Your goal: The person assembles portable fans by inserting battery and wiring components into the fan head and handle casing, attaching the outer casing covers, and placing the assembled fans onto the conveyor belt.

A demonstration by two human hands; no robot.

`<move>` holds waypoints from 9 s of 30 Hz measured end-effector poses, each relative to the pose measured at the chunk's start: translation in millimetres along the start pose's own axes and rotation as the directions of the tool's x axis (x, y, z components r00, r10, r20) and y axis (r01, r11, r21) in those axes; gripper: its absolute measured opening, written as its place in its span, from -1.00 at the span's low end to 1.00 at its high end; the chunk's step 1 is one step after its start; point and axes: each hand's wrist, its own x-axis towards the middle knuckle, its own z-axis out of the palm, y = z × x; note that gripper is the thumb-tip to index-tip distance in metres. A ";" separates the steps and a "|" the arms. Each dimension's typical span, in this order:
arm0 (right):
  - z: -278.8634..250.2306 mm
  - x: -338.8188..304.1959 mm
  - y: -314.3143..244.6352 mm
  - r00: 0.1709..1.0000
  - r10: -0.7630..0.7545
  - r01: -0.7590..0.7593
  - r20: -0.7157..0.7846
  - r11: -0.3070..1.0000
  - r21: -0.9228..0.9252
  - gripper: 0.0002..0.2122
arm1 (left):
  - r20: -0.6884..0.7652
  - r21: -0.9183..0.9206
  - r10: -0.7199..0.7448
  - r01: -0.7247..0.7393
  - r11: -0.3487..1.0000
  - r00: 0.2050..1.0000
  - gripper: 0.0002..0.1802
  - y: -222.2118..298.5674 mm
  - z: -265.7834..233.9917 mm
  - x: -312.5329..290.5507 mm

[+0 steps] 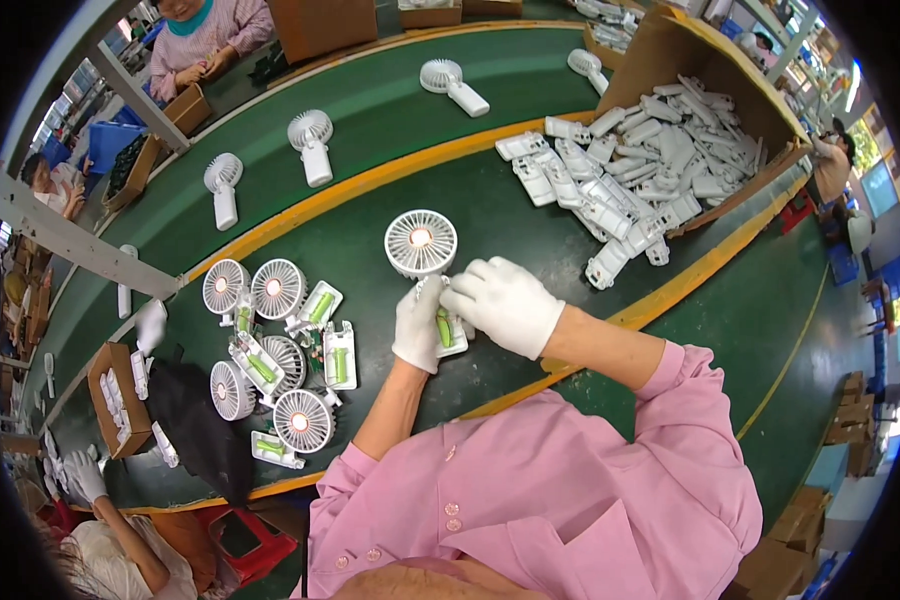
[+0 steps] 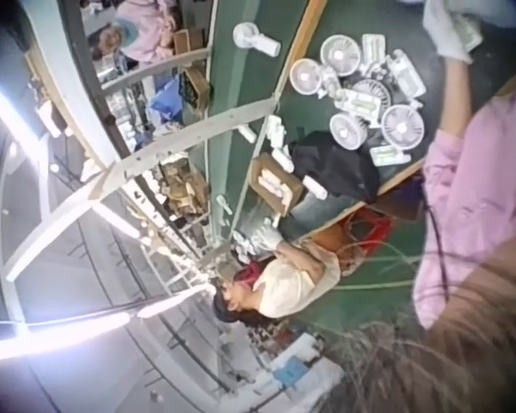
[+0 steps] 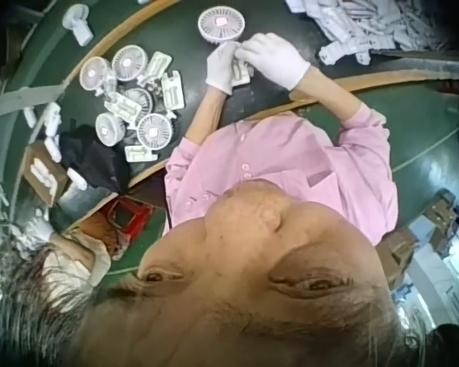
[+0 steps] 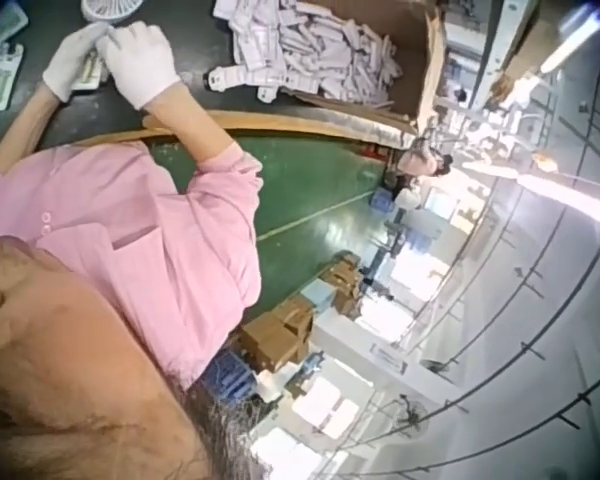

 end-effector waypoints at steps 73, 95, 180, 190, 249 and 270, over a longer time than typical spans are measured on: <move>35.3 -24.7 21.9 0.993 -0.085 0.089 -0.080 0.995 0.048 -0.70 | 0.215 0.374 0.087 -0.164 0.913 0.973 -0.52 -25.7 17.6 -6.0; 34.5 -28.3 29.7 0.985 -0.169 0.167 0.043 0.985 0.036 -0.68 | 0.357 -0.260 -0.120 0.223 0.940 0.926 -0.58 -7.9 8.7 -7.1; 8.9 27.6 -11.9 0.802 0.415 -0.406 0.430 0.906 -0.118 -0.31 | 0.160 -0.571 -0.167 0.229 0.788 0.973 -0.20 -23.1 3.2 11.0; 35.7 -2.4 0.0 0.840 0.240 -0.193 0.487 0.970 -0.146 -0.27 | 0.189 -0.445 -0.007 0.092 0.891 0.982 -0.57 -19.6 14.2 -3.3; 96.4 113.1 138.9 0.809 0.482 -0.347 -0.338 0.854 0.388 -0.55 | 0.003 -0.025 0.128 -0.128 0.991 0.992 -0.38 -0.6 0.7 6.6; 76.6 160.2 21.9 0.854 0.051 -0.290 0.517 0.872 0.393 -0.66 | 0.158 0.045 0.046 -0.053 0.998 0.986 -0.64 -6.0 2.4 9.2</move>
